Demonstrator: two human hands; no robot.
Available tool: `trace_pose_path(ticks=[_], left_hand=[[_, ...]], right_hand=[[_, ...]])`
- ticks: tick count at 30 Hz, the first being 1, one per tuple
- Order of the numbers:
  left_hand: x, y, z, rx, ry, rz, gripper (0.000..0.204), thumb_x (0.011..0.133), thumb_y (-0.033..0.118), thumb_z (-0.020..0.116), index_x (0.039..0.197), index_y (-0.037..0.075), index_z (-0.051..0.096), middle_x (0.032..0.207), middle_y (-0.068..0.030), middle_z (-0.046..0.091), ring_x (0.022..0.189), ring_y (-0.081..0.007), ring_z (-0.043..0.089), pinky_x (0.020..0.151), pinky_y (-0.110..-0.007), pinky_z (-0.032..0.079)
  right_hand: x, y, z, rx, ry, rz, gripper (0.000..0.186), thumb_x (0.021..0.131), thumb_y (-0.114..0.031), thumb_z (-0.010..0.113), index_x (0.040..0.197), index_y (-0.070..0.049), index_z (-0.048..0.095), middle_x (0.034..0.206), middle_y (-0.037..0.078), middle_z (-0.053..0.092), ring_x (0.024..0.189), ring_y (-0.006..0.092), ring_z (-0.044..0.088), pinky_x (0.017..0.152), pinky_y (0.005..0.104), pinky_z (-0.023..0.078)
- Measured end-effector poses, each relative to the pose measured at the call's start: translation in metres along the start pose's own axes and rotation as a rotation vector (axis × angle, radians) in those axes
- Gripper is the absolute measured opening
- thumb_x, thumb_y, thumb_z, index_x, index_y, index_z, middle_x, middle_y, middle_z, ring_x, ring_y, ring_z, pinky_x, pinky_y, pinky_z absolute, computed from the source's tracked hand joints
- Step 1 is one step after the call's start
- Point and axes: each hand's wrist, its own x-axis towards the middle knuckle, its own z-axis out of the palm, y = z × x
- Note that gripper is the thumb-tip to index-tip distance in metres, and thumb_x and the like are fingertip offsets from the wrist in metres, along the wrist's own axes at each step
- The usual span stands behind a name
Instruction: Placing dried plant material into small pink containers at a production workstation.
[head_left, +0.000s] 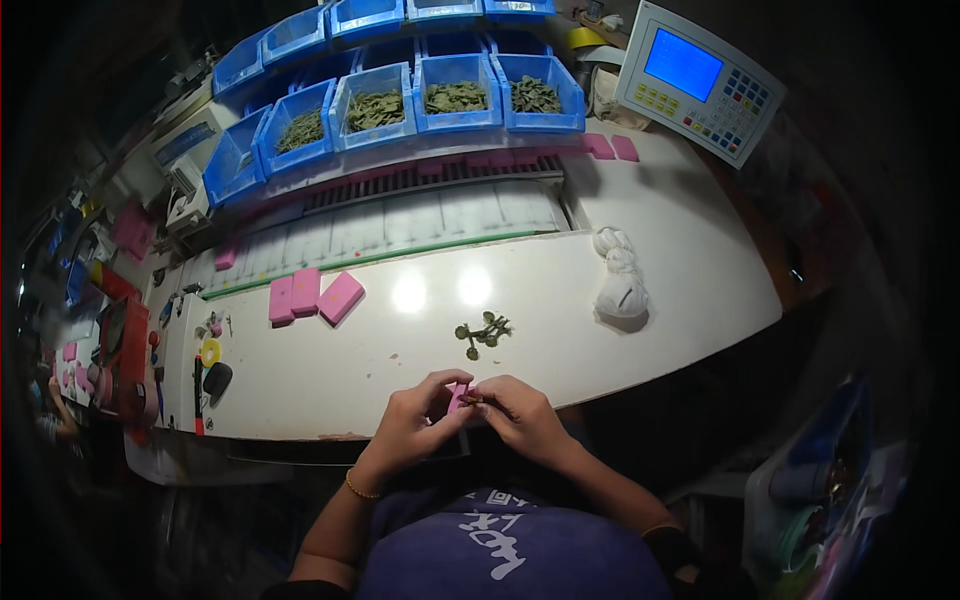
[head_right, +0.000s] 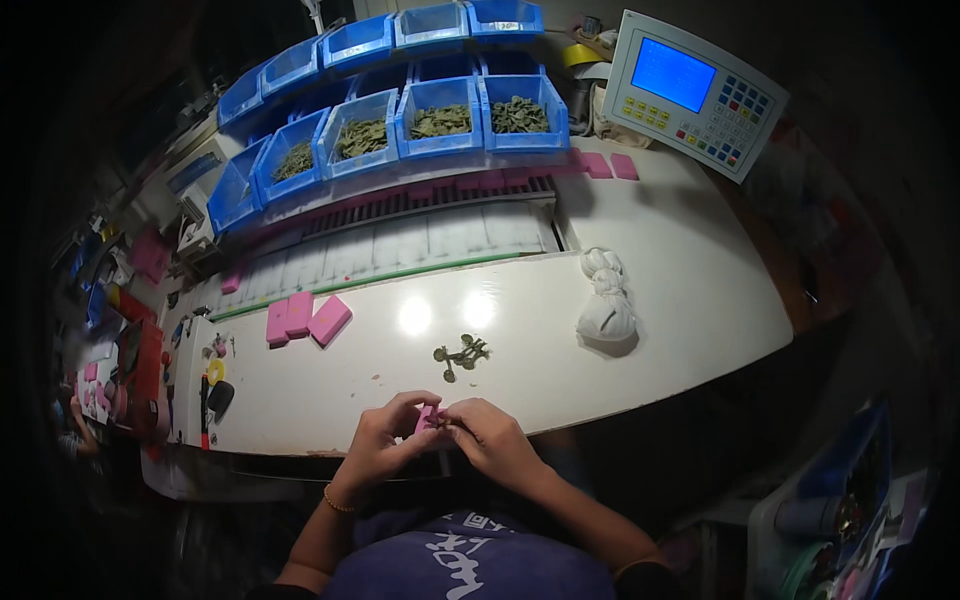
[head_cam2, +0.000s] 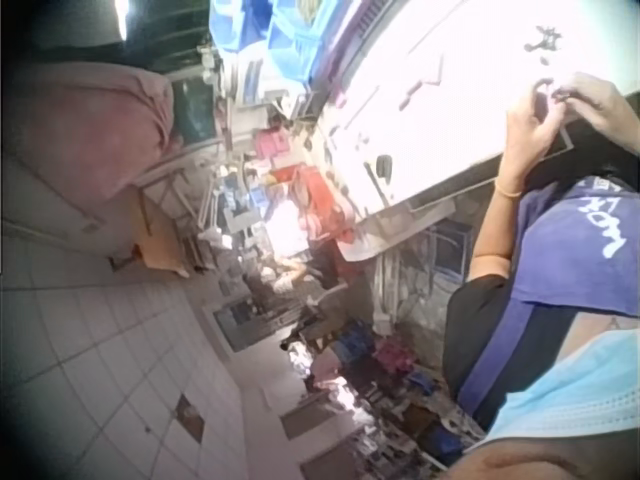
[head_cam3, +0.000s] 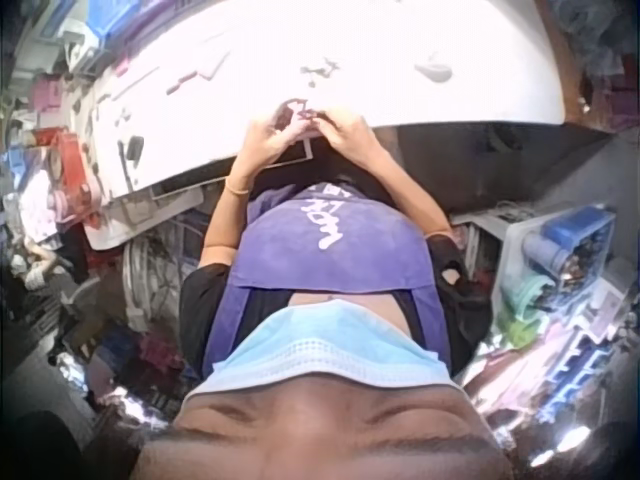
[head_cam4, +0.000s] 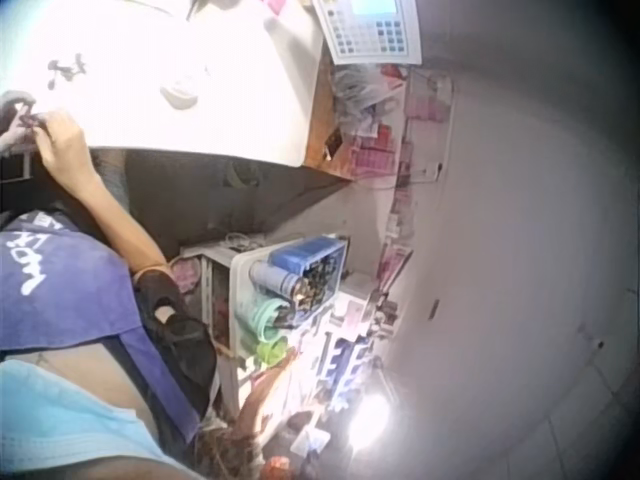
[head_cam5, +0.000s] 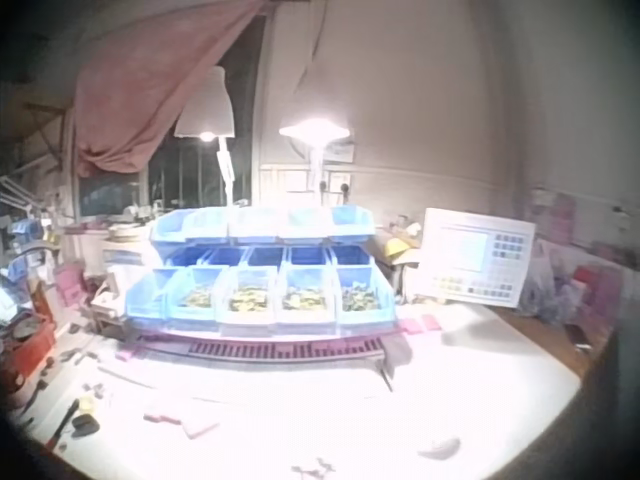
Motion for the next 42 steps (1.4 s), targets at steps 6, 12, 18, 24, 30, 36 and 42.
trace_pose_path(ticks=[6,12,18,24,30,36,42], left_hand=[[-0.002,0.001,0.004,-0.092,0.001,-0.063,0.036,0.089,0.009,0.069,0.122,0.001,0.058,0.083,-0.0080,0.069,0.073,-0.0095,0.065,0.068,-0.024,0.052],[-0.004,0.009,-0.002,0.096,0.046,-0.056,0.037,0.085,0.011,0.072,0.118,0.002,0.061,0.078,-0.0095,0.068,0.065,-0.0117,0.065,0.062,-0.027,0.052],[0.005,0.015,0.022,0.251,0.145,0.108,0.037,0.077,0.011,0.078,0.111,0.003,0.065,0.065,-0.0049,0.058,0.054,-0.0089,0.052,0.053,-0.024,0.044],[-0.002,0.009,0.018,0.257,0.187,0.132,0.037,0.077,0.011,0.079,0.110,0.002,0.065,0.067,-0.0040,0.059,0.054,-0.0094,0.052,0.052,-0.025,0.045],[-0.015,-0.033,0.006,-0.097,0.270,0.034,0.046,0.084,0.030,0.075,0.118,0.002,0.063,0.105,-0.0126,0.067,0.096,-0.0201,0.065,0.083,-0.036,0.052],[0.010,-0.003,0.021,-1.330,0.376,-0.156,0.085,0.093,0.074,0.029,0.123,-0.002,0.052,0.063,-0.0111,0.051,0.054,-0.0226,0.051,0.062,-0.041,0.047],[0.028,0.012,0.010,-1.110,0.419,-0.456,0.090,0.093,0.074,0.020,0.114,-0.006,0.055,0.051,-0.0089,0.045,0.042,-0.0217,0.046,0.050,-0.037,0.044]], right_hand=[[-0.002,0.001,0.002,0.005,0.039,-0.070,0.017,0.087,0.001,0.065,0.103,0.000,0.064,0.099,0.016,0.066,0.091,0.0323,0.066,0.079,0.0387,0.054],[-0.003,0.001,-0.002,0.240,0.118,0.222,0.016,0.087,0.000,0.067,0.103,0.001,0.064,0.100,0.012,0.064,0.087,0.0223,0.064,0.074,0.0314,0.052],[0.013,-0.006,0.014,-0.041,0.579,0.312,0.035,0.089,-0.004,0.068,0.122,0.001,0.059,0.112,0.009,0.054,0.088,0.0156,0.060,0.073,0.0266,0.049],[-0.009,-0.023,-0.001,-0.307,0.082,0.258,0.051,0.094,-0.015,0.066,0.139,-0.002,0.046,0.086,0.011,0.063,0.087,0.0169,0.061,0.076,0.0289,0.049],[-0.011,-0.015,0.019,0.665,-0.049,0.405,0.042,0.096,-0.009,0.063,0.132,-0.004,0.040,0.096,0.010,0.062,0.084,0.0130,0.062,0.071,0.0260,0.050],[-0.019,-0.020,0.037,0.742,-0.012,0.245,0.036,0.095,-0.002,0.064,0.117,-0.006,0.036,0.108,0.011,0.055,0.101,0.0131,0.060,0.085,0.0267,0.051],[0.031,0.003,-0.077,-0.467,0.402,-0.006,0.027,0.087,-0.013,0.072,0.108,-0.002,0.059,0.102,0.016,0.062,0.098,0.0361,0.058,0.091,0.0444,0.045]])
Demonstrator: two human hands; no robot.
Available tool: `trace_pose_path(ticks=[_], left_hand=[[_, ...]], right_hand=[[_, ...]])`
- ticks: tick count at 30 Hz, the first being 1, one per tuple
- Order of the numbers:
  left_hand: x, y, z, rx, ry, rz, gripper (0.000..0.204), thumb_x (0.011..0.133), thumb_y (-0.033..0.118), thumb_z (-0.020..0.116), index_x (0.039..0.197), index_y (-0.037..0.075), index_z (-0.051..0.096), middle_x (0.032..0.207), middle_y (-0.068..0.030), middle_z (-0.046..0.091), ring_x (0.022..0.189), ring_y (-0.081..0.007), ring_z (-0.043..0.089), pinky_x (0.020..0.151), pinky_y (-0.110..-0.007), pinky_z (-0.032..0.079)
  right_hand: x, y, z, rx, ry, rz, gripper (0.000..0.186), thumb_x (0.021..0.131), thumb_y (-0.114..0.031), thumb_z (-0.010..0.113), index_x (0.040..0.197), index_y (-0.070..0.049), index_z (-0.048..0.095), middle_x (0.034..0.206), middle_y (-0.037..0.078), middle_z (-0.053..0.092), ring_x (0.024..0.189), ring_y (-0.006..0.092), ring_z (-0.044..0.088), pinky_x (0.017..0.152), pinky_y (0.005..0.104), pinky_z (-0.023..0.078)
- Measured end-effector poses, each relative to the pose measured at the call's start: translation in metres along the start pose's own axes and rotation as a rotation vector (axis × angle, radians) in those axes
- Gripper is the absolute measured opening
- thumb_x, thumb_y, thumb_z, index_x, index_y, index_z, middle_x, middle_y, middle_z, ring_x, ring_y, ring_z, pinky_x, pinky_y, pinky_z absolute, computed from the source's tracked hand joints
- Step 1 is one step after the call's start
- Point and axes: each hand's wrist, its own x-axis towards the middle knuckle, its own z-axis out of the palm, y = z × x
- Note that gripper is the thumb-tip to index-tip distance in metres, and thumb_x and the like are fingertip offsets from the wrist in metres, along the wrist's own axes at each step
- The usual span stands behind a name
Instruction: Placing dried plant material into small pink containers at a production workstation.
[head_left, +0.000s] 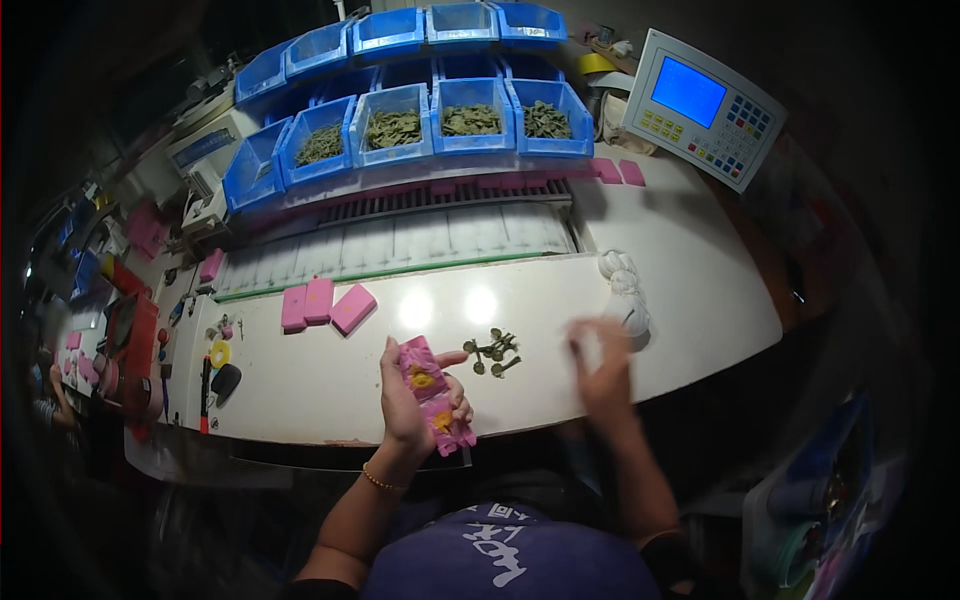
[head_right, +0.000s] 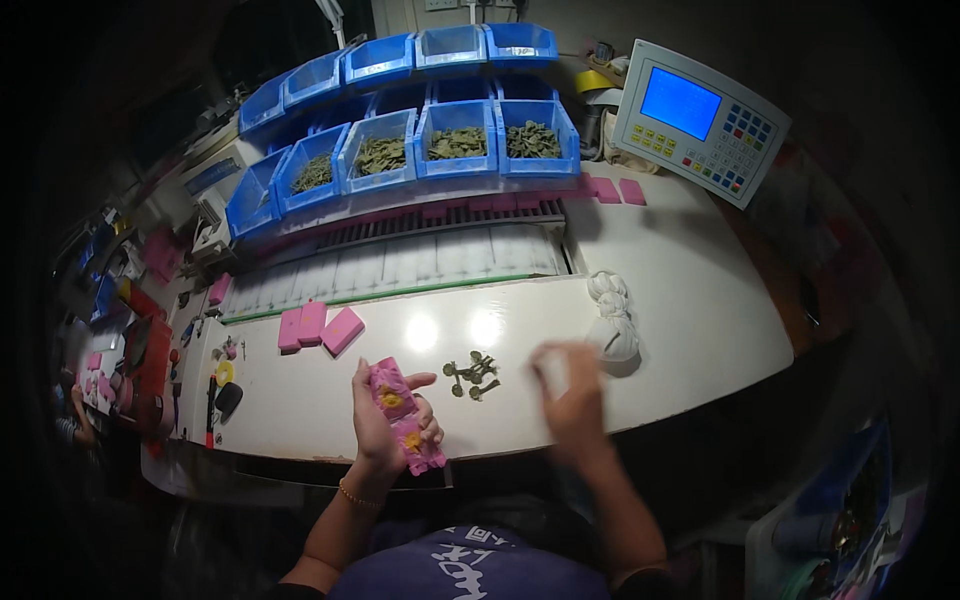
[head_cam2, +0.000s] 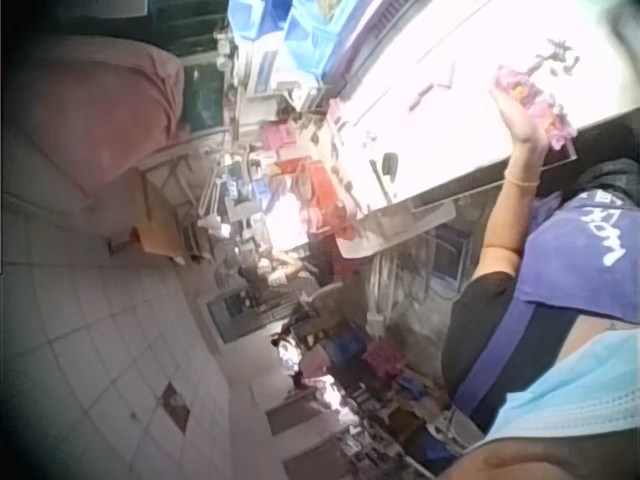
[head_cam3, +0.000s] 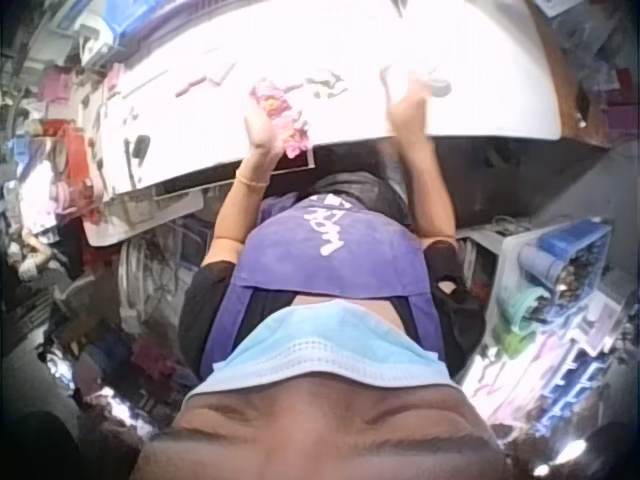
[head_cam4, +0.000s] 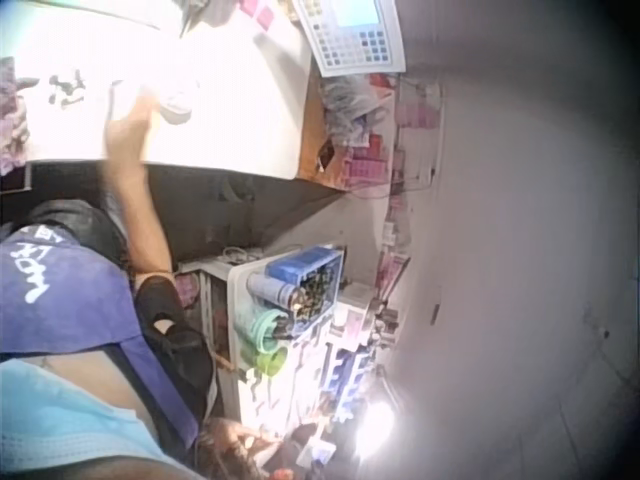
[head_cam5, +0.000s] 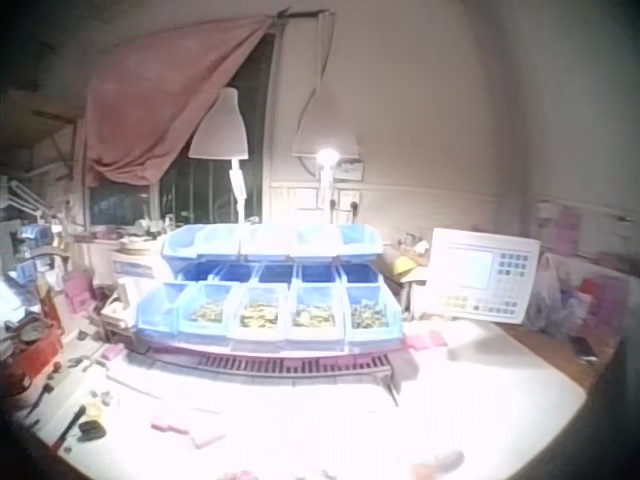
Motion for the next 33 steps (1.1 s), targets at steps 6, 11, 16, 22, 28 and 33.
trace_pose_path(ticks=[6,11,16,22,28,33], left_hand=[[0.017,-0.006,0.007,0.175,-0.088,-0.109,0.091,0.095,0.070,0.017,0.102,-0.008,0.062,0.052,-0.0075,0.049,0.045,-0.0199,0.051,0.050,-0.034,0.047],[0.029,-0.012,-0.003,0.282,-0.084,-0.129,0.088,0.096,0.069,0.018,0.095,-0.006,0.064,0.052,-0.0079,0.051,0.045,-0.0189,0.051,0.049,-0.033,0.048],[0.025,-0.006,0.008,0.372,-0.076,-0.178,0.081,0.097,0.066,0.021,0.090,-0.002,0.065,0.057,-0.0086,0.056,0.047,-0.0170,0.053,0.048,-0.030,0.049],[0.026,-0.009,0.012,0.321,-0.092,-0.026,0.068,0.102,0.058,0.025,0.101,0.002,0.064,0.073,-0.0106,0.065,0.053,-0.0192,0.061,0.045,-0.030,0.051],[0.043,0.003,0.005,0.434,-0.154,-0.041,0.071,0.102,0.059,0.023,0.107,0.000,0.063,0.077,-0.0138,0.066,0.056,-0.0207,0.064,0.046,-0.030,0.053],[0.049,0.008,0.023,0.293,-0.102,0.078,0.065,0.103,0.056,0.030,0.112,-0.002,0.058,0.094,-0.0185,0.065,0.070,-0.0225,0.066,0.061,-0.032,0.056]], right_hand=[[0.057,0.117,-0.026,-0.297,-0.061,0.388,0.053,0.085,-0.020,0.066,0.133,-0.002,0.051,0.126,0.020,0.059,0.116,0.0402,0.051,0.102,0.0491,0.041],[0.064,0.084,-0.022,-0.299,-0.148,0.177,0.066,0.075,-0.005,0.058,0.140,-0.002,0.047,0.126,0.020,0.060,0.100,0.0375,0.058,0.092,0.0456,0.048],[0.013,-0.028,-0.006,0.029,-0.179,-0.615,0.059,0.066,0.001,0.064,0.125,-0.008,0.065,0.126,0.014,0.065,0.083,0.0272,0.060,0.086,0.0423,0.048],[0.010,-0.046,0.003,0.083,-0.362,-0.520,0.059,0.062,0.000,0.067,0.120,-0.013,0.067,0.132,0.001,0.063,0.082,0.0262,0.057,0.075,0.0343,0.051],[0.001,-0.048,0.012,0.090,-0.299,-0.485,0.060,0.062,0.001,0.064,0.121,-0.013,0.067,0.132,0.002,0.064,0.076,0.0253,0.054,0.071,0.0337,0.050],[-0.020,-0.055,0.024,0.095,-0.257,-0.468,0.056,0.063,0.001,0.063,0.118,-0.007,0.067,0.132,0.003,0.064,0.075,0.0254,0.053,0.067,0.0339,0.049]])
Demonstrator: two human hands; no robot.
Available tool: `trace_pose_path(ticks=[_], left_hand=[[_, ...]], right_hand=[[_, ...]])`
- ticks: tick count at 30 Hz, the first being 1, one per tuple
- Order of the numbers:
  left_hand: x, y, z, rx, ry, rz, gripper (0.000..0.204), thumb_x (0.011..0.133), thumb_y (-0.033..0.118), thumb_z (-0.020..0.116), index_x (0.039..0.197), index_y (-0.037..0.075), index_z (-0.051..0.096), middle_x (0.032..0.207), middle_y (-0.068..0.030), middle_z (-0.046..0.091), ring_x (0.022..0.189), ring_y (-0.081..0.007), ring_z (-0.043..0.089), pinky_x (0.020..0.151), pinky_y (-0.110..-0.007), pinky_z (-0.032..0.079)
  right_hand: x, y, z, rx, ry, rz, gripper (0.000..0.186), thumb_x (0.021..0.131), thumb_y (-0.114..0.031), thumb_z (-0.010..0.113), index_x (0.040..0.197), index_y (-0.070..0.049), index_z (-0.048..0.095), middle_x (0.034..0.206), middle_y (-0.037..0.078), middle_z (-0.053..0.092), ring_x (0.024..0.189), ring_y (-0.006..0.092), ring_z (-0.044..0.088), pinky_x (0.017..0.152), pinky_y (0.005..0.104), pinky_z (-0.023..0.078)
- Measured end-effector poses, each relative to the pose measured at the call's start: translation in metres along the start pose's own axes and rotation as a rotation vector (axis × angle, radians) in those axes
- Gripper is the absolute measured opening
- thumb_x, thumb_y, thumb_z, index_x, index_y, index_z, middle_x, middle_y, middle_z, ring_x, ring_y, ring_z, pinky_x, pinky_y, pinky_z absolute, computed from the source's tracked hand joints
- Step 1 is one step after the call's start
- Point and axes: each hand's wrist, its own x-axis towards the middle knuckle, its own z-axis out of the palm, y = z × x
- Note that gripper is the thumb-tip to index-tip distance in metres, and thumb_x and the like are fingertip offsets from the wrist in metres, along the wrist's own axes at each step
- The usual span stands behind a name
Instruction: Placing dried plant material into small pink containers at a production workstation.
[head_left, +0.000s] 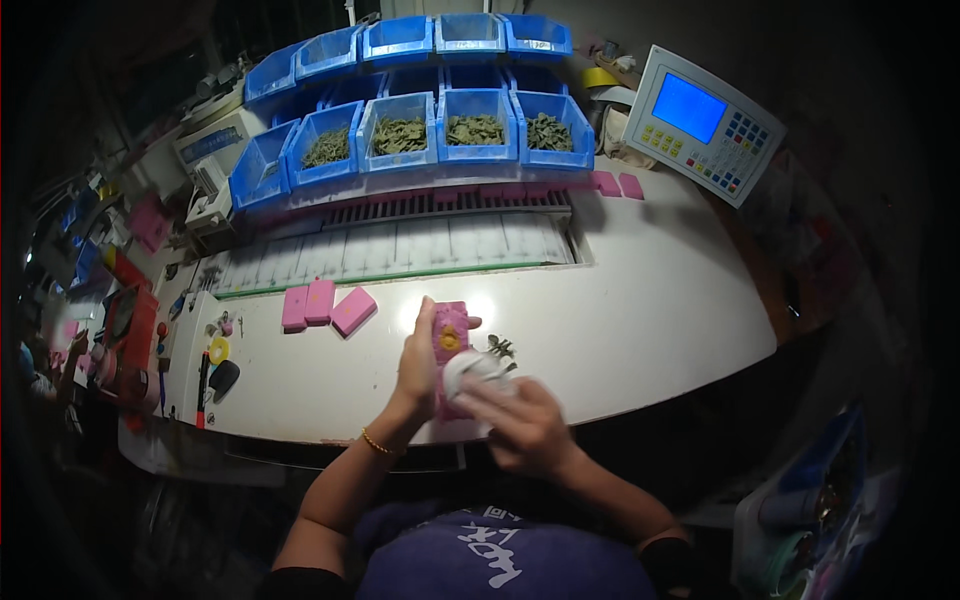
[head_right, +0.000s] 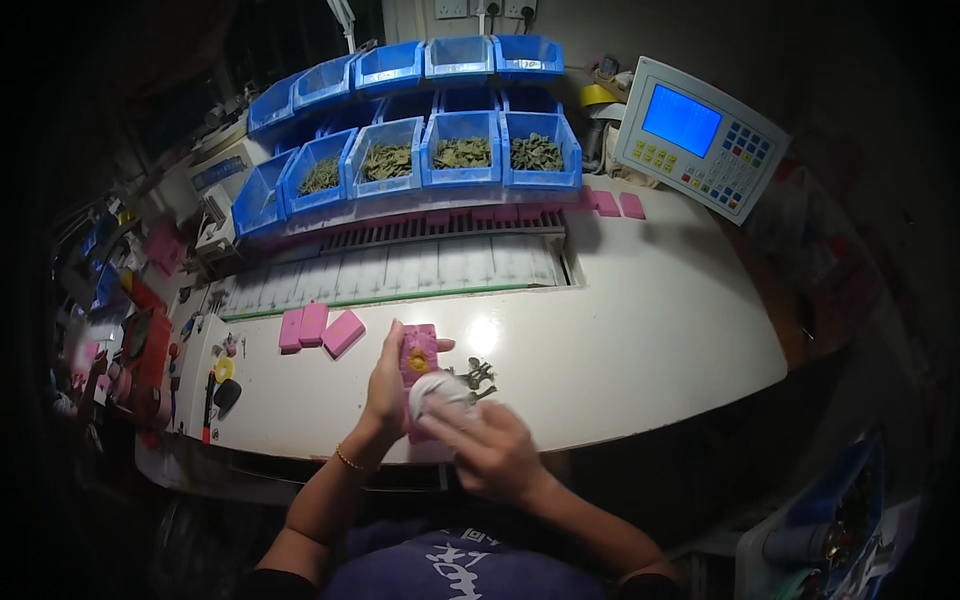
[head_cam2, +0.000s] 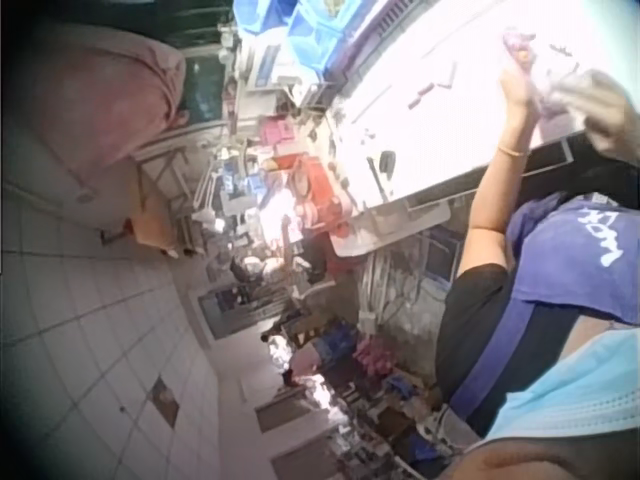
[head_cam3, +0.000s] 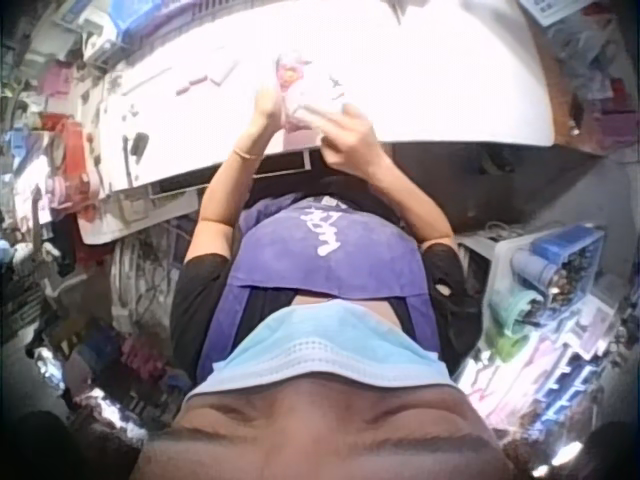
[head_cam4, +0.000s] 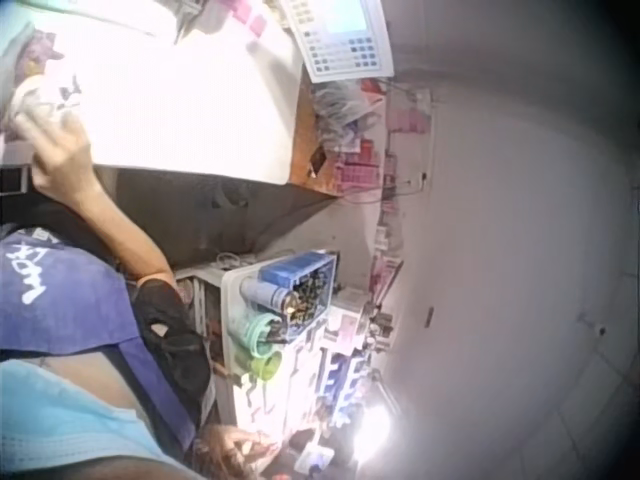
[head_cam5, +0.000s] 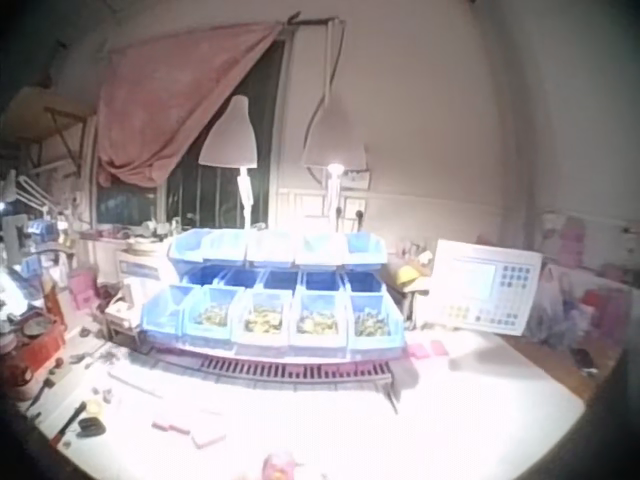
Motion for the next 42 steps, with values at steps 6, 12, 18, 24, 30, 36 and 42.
trace_pose_path(ticks=[6,12,18,24,30,36,42], left_hand=[[-0.003,-0.006,-0.004,-0.045,0.072,0.041,0.063,0.103,0.058,0.031,0.118,0.001,0.054,0.078,-0.0097,0.062,0.058,-0.0160,0.060,0.056,-0.031,0.054],[-0.016,-0.010,0.003,-0.104,-0.058,-0.150,0.067,0.103,0.060,0.023,0.120,0.002,0.053,0.077,-0.0105,0.061,0.064,-0.0173,0.064,0.055,-0.032,0.056],[-0.049,-0.026,0.014,0.159,-0.254,0.089,0.061,0.104,0.053,0.031,0.116,-0.002,0.054,0.093,-0.0132,0.064,0.077,-0.0195,0.068,0.066,-0.031,0.059],[-0.073,-0.025,0.014,0.328,-0.162,0.299,0.033,0.097,0.019,0.064,0.120,-0.004,0.057,0.107,-0.0120,0.065,0.097,-0.0181,0.067,0.085,-0.032,0.057],[-0.075,-0.030,0.014,0.313,-0.208,0.499,0.025,0.094,0.012,0.068,0.114,-0.001,0.062,0.106,-0.0100,0.065,0.100,-0.0185,0.065,0.088,-0.033,0.056],[-0.070,-0.017,-0.006,0.941,0.178,0.774,0.025,0.085,0.008,0.073,0.108,0.000,0.066,0.103,-0.0142,0.065,0.090,-0.0270,0.068,0.078,-0.035,0.055],[-0.074,-0.012,-0.063,1.557,0.386,0.747,0.040,0.080,0.020,0.077,0.115,0.004,0.066,0.114,-0.0154,0.063,0.103,-0.0334,0.059,0.086,-0.043,0.050]], right_hand=[[-0.006,0.014,-0.034,0.205,-0.301,0.104,0.055,0.066,0.000,0.062,0.120,-0.008,0.067,0.128,0.005,0.066,0.078,0.0275,0.055,0.081,0.0356,0.050],[-0.011,0.025,-0.050,-0.257,-0.077,0.285,0.059,0.079,-0.008,0.067,0.137,-0.008,0.056,0.141,0.015,0.053,0.113,0.0272,0.049,0.100,0.0394,0.042],[-0.020,0.020,-0.001,0.724,0.062,0.712,0.046,0.094,-0.026,0.067,0.133,-0.003,0.057,0.120,0.011,0.058,0.110,0.0191,0.051,0.098,0.0325,0.042],[-0.012,0.013,-0.017,0.724,0.192,0.582,0.028,0.092,-0.015,0.067,0.117,-0.003,0.064,0.100,0.006,0.063,0.095,0.0185,0.055,0.085,0.0312,0.044],[-0.013,0.009,-0.028,0.456,0.137,0.369,0.023,0.089,-0.008,0.068,0.111,-0.004,0.063,0.107,0.009,0.065,0.100,0.0260,0.055,0.087,0.0350,0.044],[-0.009,0.009,-0.011,0.431,0.244,0.389,0.037,0.086,-0.009,0.072,0.120,-0.003,0.062,0.118,0.012,0.062,0.105,0.0277,0.055,0.094,0.0376,0.046],[-0.045,0.032,-0.004,0.337,0.120,0.543,0.031,0.086,-0.006,0.070,0.116,-0.004,0.066,0.116,0.012,0.065,0.104,0.0297,0.057,0.091,0.0383,0.047]])
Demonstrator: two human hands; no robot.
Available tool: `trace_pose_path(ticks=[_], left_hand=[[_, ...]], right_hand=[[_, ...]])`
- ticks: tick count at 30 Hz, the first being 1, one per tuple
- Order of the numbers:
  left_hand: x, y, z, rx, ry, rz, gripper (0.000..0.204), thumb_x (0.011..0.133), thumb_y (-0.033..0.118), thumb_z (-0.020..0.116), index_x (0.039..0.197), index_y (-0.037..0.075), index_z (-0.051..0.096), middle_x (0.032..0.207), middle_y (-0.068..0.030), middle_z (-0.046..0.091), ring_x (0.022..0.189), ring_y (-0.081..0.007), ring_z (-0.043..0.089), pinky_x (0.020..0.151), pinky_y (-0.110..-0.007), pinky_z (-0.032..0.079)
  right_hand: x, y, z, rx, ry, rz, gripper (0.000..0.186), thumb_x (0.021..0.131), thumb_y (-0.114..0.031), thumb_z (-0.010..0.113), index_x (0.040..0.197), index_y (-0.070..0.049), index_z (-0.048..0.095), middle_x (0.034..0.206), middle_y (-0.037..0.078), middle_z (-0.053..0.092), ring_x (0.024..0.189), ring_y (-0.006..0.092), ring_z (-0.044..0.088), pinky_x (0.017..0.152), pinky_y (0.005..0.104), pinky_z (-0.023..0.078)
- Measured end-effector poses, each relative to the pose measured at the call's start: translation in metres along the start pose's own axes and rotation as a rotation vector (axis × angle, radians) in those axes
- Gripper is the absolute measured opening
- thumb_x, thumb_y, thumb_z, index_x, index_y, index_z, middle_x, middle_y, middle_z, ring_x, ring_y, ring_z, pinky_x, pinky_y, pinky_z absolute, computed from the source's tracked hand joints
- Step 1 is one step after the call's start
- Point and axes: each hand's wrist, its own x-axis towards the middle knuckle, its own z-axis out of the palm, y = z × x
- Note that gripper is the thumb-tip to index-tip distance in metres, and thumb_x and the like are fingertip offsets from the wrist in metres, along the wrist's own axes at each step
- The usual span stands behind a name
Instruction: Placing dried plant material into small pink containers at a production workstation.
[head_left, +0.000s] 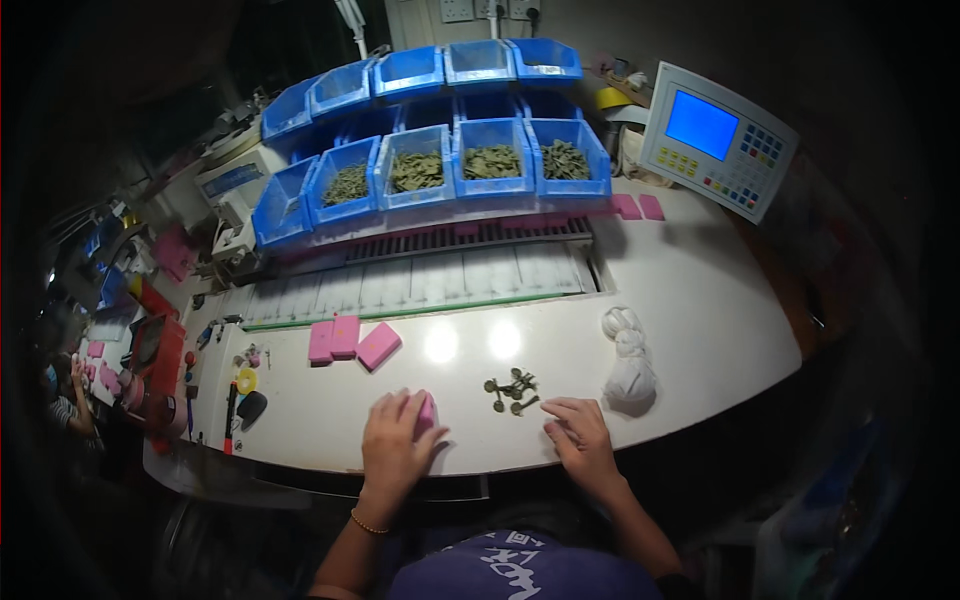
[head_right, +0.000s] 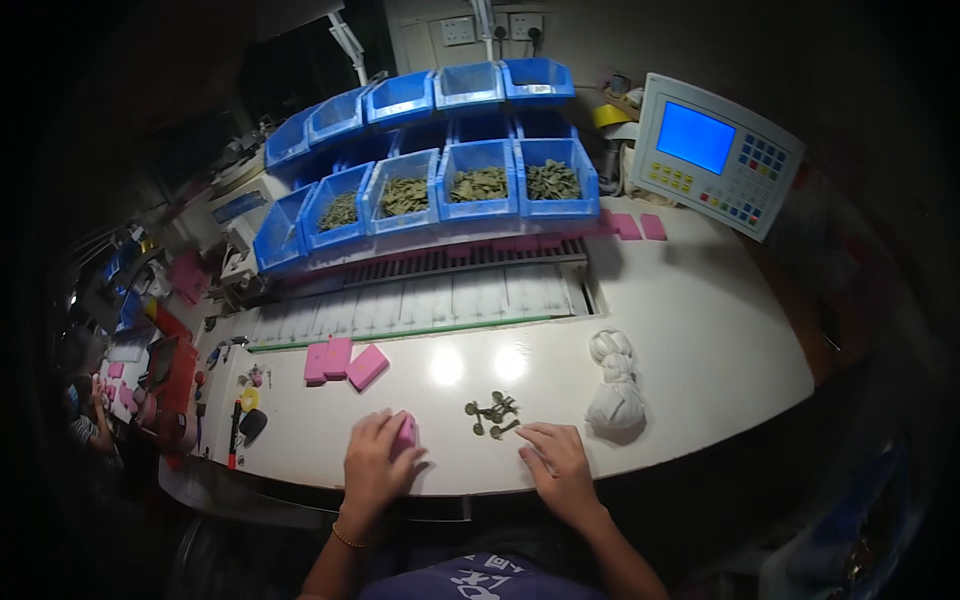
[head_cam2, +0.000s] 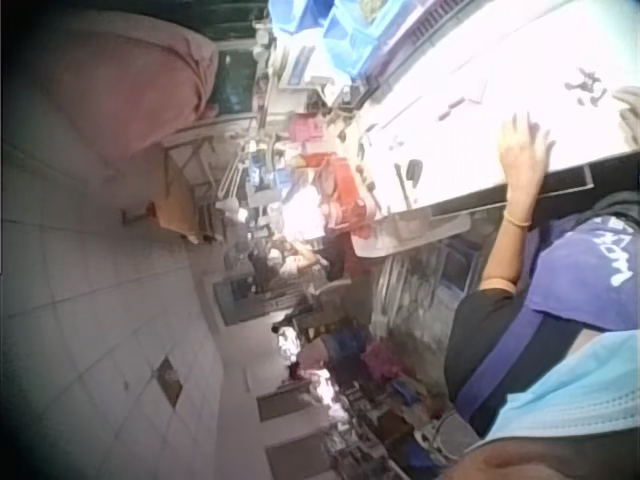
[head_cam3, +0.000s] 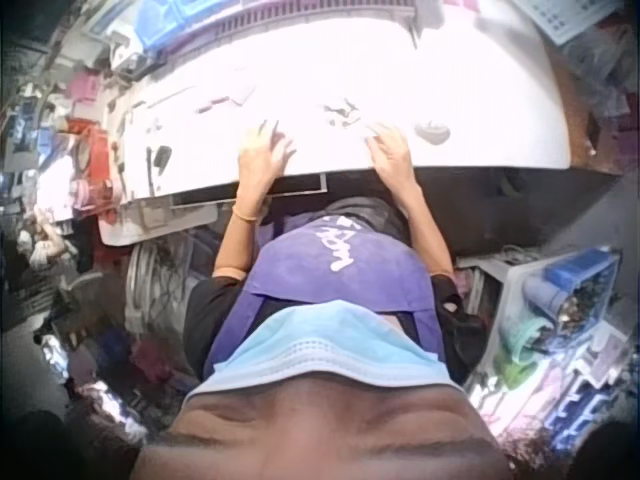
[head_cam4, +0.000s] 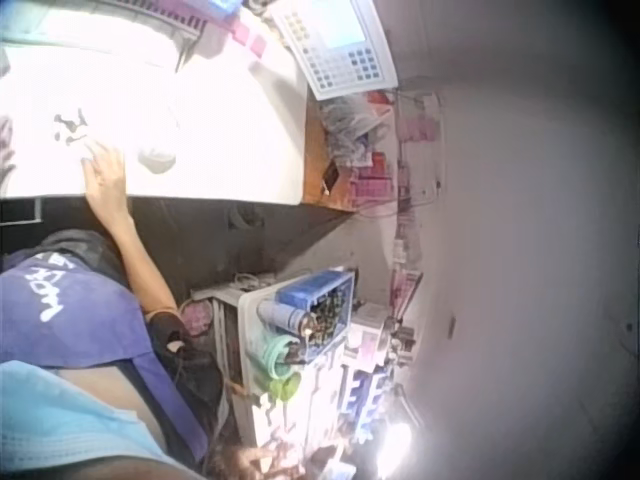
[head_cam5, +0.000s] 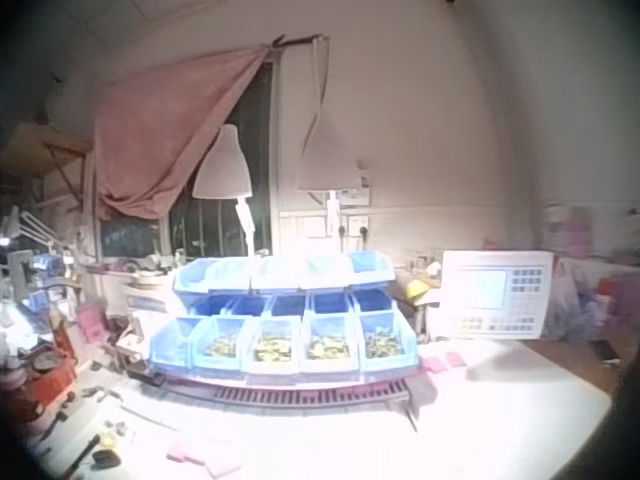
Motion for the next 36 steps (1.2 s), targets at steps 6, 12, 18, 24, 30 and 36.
trace_pose_path(ticks=[6,12,18,24,30,36], left_hand=[[0.015,-0.016,0.003,-0.102,-0.305,-0.002,0.055,0.080,0.021,0.077,0.129,0.004,0.059,0.114,-0.0161,0.059,0.111,-0.0341,0.054,0.097,-0.042,0.045],[0.016,0.010,-0.001,-0.590,-0.172,0.011,0.060,0.073,0.000,0.073,0.130,0.001,0.056,0.115,-0.0158,0.056,0.108,-0.0320,0.055,0.094,-0.039,0.046],[0.015,0.024,-0.005,-0.465,0.014,0.172,0.065,0.067,-0.004,0.076,0.128,0.001,0.055,0.119,-0.0183,0.059,0.109,-0.0359,0.057,0.094,-0.043,0.048],[0.012,0.028,-0.010,-0.435,0.033,0.210,0.063,0.068,-0.003,0.076,0.127,0.000,0.055,0.118,-0.0195,0.062,0.108,-0.0374,0.059,0.093,-0.044,0.049],[0.010,0.032,-0.010,-0.423,0.045,0.239,0.061,0.069,-0.003,0.075,0.127,-0.001,0.055,0.118,-0.0191,0.061,0.108,-0.0369,0.058,0.093,-0.044,0.048],[0.009,0.034,-0.012,-0.436,0.019,0.203,0.063,0.068,-0.004,0.075,0.127,-0.001,0.055,0.116,-0.0189,0.061,0.106,-0.0372,0.058,0.092,-0.044,0.048]], right_hand=[[0.003,0.011,0.007,-0.049,0.013,-0.041,0.024,0.088,0.002,0.067,0.111,-0.002,0.066,0.106,0.012,0.066,0.100,0.0212,0.060,0.082,0.0295,0.052],[0.022,-0.048,0.036,0.216,0.017,-0.212,0.027,0.082,0.007,0.072,0.103,-0.002,0.057,0.103,0.015,0.067,0.093,0.0237,0.066,0.082,0.0326,0.053],[0.032,-0.057,0.053,0.186,0.021,-0.411,0.036,0.081,0.006,0.071,0.110,-0.001,0.052,0.100,0.016,0.066,0.093,0.0320,0.067,0.079,0.0395,0.055],[0.029,-0.059,0.052,0.176,0.018,-0.445,0.037,0.080,0.010,0.068,0.110,-0.001,0.050,0.098,0.017,0.065,0.089,0.0340,0.067,0.076,0.0413,0.056],[0.028,-0.057,0.048,0.025,0.008,-0.563,0.043,0.075,0.017,0.067,0.109,-0.003,0.049,0.098,0.016,0.065,0.086,0.0312,0.066,0.073,0.0404,0.055],[0.025,-0.060,0.053,0.138,0.092,-0.455,0.050,0.077,0.014,0.066,0.121,-0.004,0.051,0.099,0.014,0.064,0.088,0.0321,0.063,0.073,0.0402,0.055]])
